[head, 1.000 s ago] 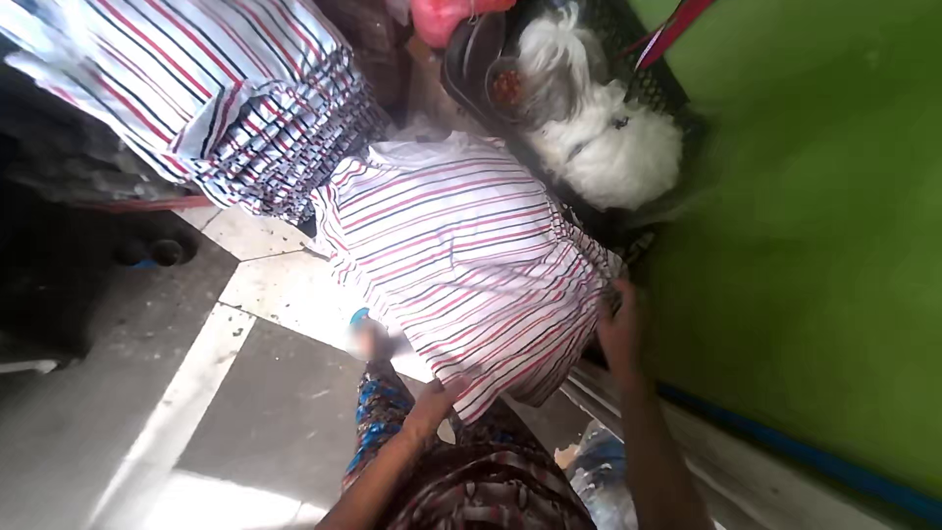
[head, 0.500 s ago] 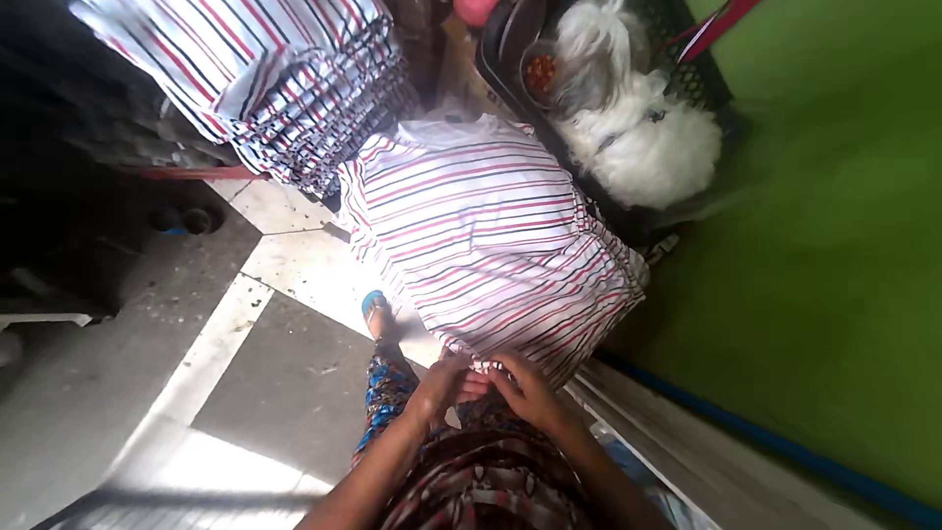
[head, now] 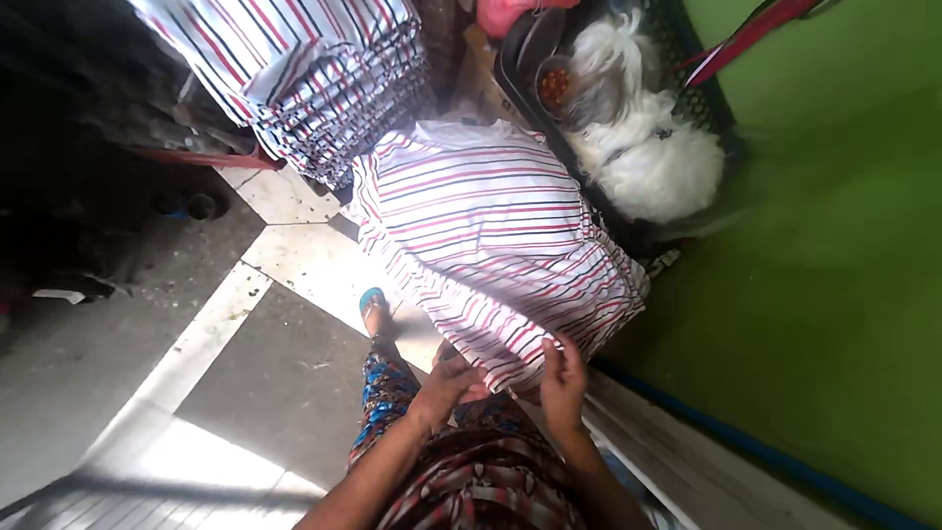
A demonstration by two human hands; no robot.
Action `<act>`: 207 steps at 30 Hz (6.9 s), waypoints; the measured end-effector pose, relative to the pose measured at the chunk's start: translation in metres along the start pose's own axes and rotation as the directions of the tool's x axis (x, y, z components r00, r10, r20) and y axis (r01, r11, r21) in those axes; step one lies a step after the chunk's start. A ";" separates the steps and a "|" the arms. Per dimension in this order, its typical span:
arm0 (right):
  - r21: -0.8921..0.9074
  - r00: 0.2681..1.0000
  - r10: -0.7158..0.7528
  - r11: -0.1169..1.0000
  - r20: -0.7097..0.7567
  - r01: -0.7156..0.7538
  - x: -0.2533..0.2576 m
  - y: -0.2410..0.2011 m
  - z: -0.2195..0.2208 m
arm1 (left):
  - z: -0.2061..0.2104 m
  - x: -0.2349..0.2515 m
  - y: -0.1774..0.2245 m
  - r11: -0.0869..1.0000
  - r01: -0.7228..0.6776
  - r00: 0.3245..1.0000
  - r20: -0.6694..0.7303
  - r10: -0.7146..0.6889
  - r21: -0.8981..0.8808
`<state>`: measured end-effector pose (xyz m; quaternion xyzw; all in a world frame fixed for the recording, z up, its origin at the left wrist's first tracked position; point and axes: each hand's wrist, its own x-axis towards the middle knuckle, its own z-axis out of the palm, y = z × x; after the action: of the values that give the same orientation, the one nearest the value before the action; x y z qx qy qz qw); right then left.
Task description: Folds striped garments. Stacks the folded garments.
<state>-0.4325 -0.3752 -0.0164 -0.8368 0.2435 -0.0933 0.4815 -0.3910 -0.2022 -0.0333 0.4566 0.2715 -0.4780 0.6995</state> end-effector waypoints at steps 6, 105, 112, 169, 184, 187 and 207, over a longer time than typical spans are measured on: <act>0.030 0.871 -0.283 0.955 0.401 0.296 -0.031 0.016 0.009 | -0.001 -0.007 0.000 0.999 -0.012 1.000 0.004 0.012 -0.049; -0.144 0.962 0.012 0.989 0.273 0.029 0.017 0.010 0.009 | -0.033 0.020 -0.033 0.999 -0.012 0.990 -0.143 0.006 -0.039; -0.091 0.779 -0.264 0.921 0.569 0.379 -0.022 0.013 0.029 | -0.026 -0.006 -0.025 0.999 0.032 0.994 -0.101 -0.033 -0.003; 0.249 0.946 0.236 0.924 0.222 -0.289 0.036 0.005 -0.009 | -0.036 0.057 -0.040 0.939 0.102 0.976 -0.218 -0.030 0.330; 0.195 0.981 0.146 0.966 0.131 -0.170 0.046 -0.009 -0.021 | -0.059 0.029 -0.041 0.986 -0.162 0.985 -0.045 0.164 0.046; 0.065 0.998 -0.059 0.996 0.029 0.057 0.036 -0.030 -0.024 | -0.080 0.022 -0.053 0.948 -0.238 0.961 -0.092 0.262 0.213; 0.007 0.845 -0.247 0.961 0.474 0.277 -0.026 0.017 0.029 | -0.015 -0.011 -0.007 0.983 -0.031 0.994 -0.106 0.011 -0.182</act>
<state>-0.4488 -0.3470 -0.0435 -0.8741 0.0056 0.0551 0.4825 -0.4009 -0.1853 -0.0332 0.4173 0.3458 -0.4191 0.7284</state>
